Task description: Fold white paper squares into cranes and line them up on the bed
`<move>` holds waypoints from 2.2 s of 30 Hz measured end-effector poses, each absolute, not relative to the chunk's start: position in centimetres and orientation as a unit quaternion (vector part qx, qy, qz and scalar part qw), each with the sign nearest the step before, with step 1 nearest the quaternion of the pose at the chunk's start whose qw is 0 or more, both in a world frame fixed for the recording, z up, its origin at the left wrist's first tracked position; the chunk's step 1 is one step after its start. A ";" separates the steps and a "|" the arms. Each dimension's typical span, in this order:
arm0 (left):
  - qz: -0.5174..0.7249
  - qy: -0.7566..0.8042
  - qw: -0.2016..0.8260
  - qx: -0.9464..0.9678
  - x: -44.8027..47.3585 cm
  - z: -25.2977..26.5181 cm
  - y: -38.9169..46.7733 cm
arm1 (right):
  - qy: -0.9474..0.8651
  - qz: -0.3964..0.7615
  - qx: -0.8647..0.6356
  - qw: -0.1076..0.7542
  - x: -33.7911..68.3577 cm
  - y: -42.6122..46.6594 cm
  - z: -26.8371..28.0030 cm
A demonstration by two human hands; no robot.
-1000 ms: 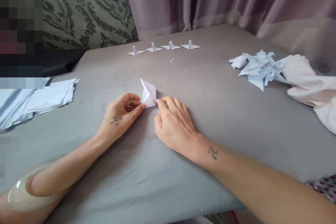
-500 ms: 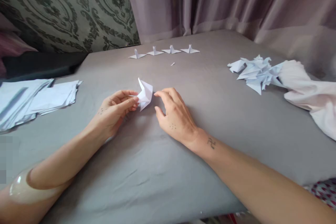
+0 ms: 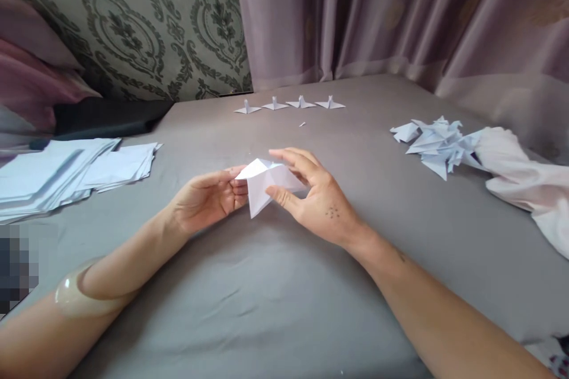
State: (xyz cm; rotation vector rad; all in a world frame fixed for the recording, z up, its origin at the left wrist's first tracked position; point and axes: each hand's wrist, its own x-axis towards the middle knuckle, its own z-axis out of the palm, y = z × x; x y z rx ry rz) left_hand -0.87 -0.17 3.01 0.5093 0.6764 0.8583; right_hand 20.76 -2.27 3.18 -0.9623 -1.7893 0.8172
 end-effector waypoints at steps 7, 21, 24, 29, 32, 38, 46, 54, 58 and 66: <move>0.435 0.357 0.727 0.393 -0.5 2.3 -0.7 | -0.614 0.492 -0.409 0.463 20.4 -2.3 3.2; 0.496 0.335 -0.015 0.801 0.0 2.8 -2.4 | -0.642 0.423 -0.424 0.479 20.0 -3.1 4.1; 0.497 0.328 -0.024 0.803 -0.1 2.8 -2.3 | -0.650 0.403 -0.435 0.475 19.8 -3.2 4.2; 0.508 0.327 0.044 0.796 0.1 2.7 -2.2 | -0.687 0.339 -0.456 0.454 19.8 -3.4 4.0; 0.511 0.345 0.105 0.781 0.2 2.7 -2.3 | -0.715 0.279 -0.464 0.442 19.8 -3.6 3.8; 0.494 0.381 0.180 0.761 0.3 2.6 -2.4 | -0.765 0.088 -0.465 0.437 19.7 -3.9 3.6; 0.479 0.375 0.247 0.754 0.7 2.9 -2.9 | -0.793 0.110 -0.428 0.420 19.4 -4.3 4.0; 0.469 0.367 0.300 0.745 0.6 3.1 -3.0 | -0.794 0.140 -0.435 0.402 19.6 -4.3 4.2; 0.455 0.367 0.319 0.746 0.5 3.0 -3.1 | -0.798 0.151 -0.435 0.389 19.6 -4.3 4.3; 0.437 0.364 0.356 0.741 0.5 3.3 -3.4 | -0.802 0.181 -0.431 0.371 20.0 -4.3 4.6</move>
